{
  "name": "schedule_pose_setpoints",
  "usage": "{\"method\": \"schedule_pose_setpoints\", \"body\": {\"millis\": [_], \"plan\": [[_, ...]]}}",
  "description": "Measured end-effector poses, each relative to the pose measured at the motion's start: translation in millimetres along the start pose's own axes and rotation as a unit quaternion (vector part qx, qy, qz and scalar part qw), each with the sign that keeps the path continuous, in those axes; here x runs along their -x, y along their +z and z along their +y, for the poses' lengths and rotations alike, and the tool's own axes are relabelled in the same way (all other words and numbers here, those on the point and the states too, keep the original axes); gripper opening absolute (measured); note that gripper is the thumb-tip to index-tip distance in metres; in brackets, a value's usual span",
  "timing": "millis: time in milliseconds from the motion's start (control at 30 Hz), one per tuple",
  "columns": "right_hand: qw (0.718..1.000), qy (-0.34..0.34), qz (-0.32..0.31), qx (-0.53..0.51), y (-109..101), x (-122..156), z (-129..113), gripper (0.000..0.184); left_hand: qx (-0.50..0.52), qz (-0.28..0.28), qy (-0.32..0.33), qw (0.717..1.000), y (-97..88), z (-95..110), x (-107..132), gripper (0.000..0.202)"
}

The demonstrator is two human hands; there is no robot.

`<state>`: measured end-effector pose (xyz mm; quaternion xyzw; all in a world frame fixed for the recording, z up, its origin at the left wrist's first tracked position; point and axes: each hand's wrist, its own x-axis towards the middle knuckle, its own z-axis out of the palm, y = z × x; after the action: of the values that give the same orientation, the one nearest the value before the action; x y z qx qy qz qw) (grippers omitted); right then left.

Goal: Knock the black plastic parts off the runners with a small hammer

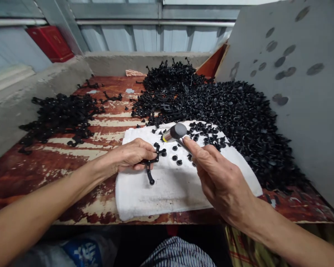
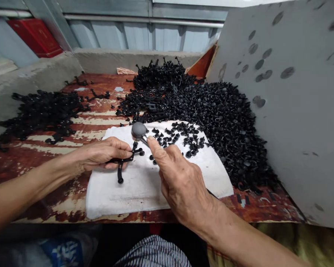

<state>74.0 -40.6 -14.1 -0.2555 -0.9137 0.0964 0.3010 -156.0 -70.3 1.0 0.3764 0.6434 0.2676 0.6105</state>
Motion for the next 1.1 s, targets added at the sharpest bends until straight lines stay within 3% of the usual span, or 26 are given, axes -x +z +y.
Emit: {"method": "schedule_pose_setpoints", "body": {"millis": [167,333,467,633,733,833,933,1100], "plan": [[0.997,-0.003,-0.072,0.029,3,-2,2,0.059,-0.008,0.017,-0.005,1.0,1.0,-2,-2,0.019],[0.999,0.011,0.023,-0.034,-7,-5,-5,0.06,-0.03,-0.01,0.002,1.0,-3.5,-7,-4,0.022],[0.995,0.003,-0.101,0.02,-3,-5,-2,0.062,-0.027,0.021,-0.002,0.999,-0.8,-7,-4,0.015],[0.999,0.018,-0.033,-0.022,2,-3,0,0.06,-0.031,0.013,-0.007,0.999,0.4,-9,-5,0.019],[0.996,-0.007,-0.093,0.011,3,0,0,0.063,-0.028,0.007,0.006,1.0,-0.3,-11,-6,0.019],[0.995,0.008,-0.101,0.018,3,-2,1,0.063,-0.039,0.007,0.009,0.999,-0.2,-11,-4,0.022],[0.991,0.043,-0.128,0.017,0,-11,3,0.05,-0.059,0.005,0.03,0.998,0.6,-8,0,0.022],[0.98,0.105,-0.095,-0.137,-3,-37,4,0.014,-0.147,-0.045,0.099,0.983,12.0,0,9,0.023]]}}
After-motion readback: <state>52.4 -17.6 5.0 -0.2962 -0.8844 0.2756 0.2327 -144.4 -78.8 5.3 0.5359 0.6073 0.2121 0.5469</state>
